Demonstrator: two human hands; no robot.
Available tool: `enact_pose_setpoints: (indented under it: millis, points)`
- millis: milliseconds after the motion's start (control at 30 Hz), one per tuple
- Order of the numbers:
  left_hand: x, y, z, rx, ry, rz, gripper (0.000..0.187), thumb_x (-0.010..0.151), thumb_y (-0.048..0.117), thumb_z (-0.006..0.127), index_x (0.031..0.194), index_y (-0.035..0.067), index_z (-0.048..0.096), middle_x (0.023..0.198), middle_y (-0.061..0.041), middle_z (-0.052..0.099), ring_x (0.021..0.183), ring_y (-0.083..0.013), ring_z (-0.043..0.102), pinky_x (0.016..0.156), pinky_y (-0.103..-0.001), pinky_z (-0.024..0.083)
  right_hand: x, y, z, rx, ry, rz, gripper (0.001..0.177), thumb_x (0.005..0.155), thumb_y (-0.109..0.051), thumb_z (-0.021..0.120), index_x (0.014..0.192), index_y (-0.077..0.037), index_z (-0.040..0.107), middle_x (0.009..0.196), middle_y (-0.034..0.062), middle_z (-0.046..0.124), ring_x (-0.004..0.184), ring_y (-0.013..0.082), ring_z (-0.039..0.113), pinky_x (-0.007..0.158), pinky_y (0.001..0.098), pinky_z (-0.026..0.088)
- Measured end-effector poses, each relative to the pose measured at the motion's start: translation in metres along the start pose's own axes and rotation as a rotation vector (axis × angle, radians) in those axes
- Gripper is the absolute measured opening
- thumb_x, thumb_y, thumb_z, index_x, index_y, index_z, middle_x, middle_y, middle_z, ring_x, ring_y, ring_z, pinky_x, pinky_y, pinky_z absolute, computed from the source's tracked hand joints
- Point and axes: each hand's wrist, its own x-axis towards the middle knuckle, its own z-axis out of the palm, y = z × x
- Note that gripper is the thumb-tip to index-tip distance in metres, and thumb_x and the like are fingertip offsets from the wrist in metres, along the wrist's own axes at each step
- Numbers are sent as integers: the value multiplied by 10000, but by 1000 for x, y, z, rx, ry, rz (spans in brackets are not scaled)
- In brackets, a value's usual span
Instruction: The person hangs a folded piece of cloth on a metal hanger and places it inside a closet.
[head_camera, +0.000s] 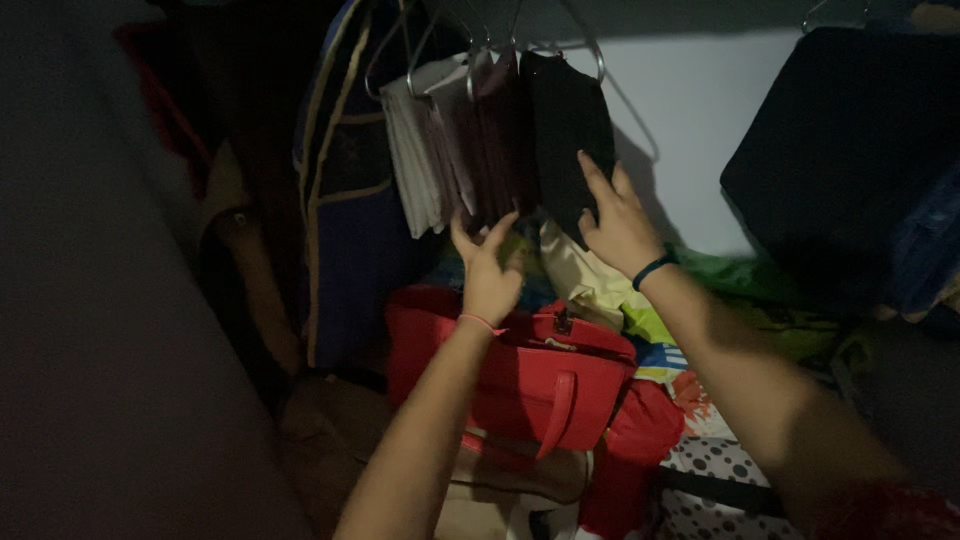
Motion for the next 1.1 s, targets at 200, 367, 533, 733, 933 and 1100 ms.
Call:
enact_pose_setpoints:
  millis: [200,367,533,733,933,1100]
  points:
    - [-4,-1,15,61,23,23,643,775,-23,689,1388,140,578,1651,-187,-28,1437,-445,386,1153,-430,433,-5,-43,-11,-101,-237,254,789,942,-270,618,1621,-339,222,1615,333,237,1292,571,486,1059,571,466]
    - [-11,-7,30,99,78,34,663,746,-17,678,1389,81,549,1641,-212,-39,1388,-415,429,1143,-425,443,-12,-54,6,-145,-117,55,762,931,-300,652,1607,-340,301,1583,363,239,1314,592,449,1064,667,390]
    - [-13,-21,46,94,50,191,599,893,36,649,1469,-14,491,1657,-245,123,1501,-454,295,1226,-468,339,-15,-60,20,-124,-90,-34,705,948,-336,629,1594,-355,347,1640,348,107,1366,602,373,1090,685,348]
    - [-11,-17,49,84,-74,184,556,966,259,639,1433,-24,534,1609,-306,296,1474,-467,280,1206,-527,217,-10,-79,30,-210,-82,-91,526,988,-522,591,1494,-382,553,1658,279,-32,1489,565,142,1143,721,210]
    - [-14,-22,54,-106,-265,39,537,946,292,647,1396,11,563,1446,-243,571,1395,-392,497,1215,-472,337,-6,-79,46,-132,-95,63,560,932,-609,609,1423,-341,602,1674,252,-117,1490,581,49,1156,706,241]
    - [-14,-41,37,41,-246,128,546,813,75,669,1346,-16,601,1461,-263,524,1383,-430,444,1182,-487,334,1,-48,57,-86,-81,143,806,906,-579,624,1574,-176,422,1650,316,-110,1417,611,283,1064,609,447]
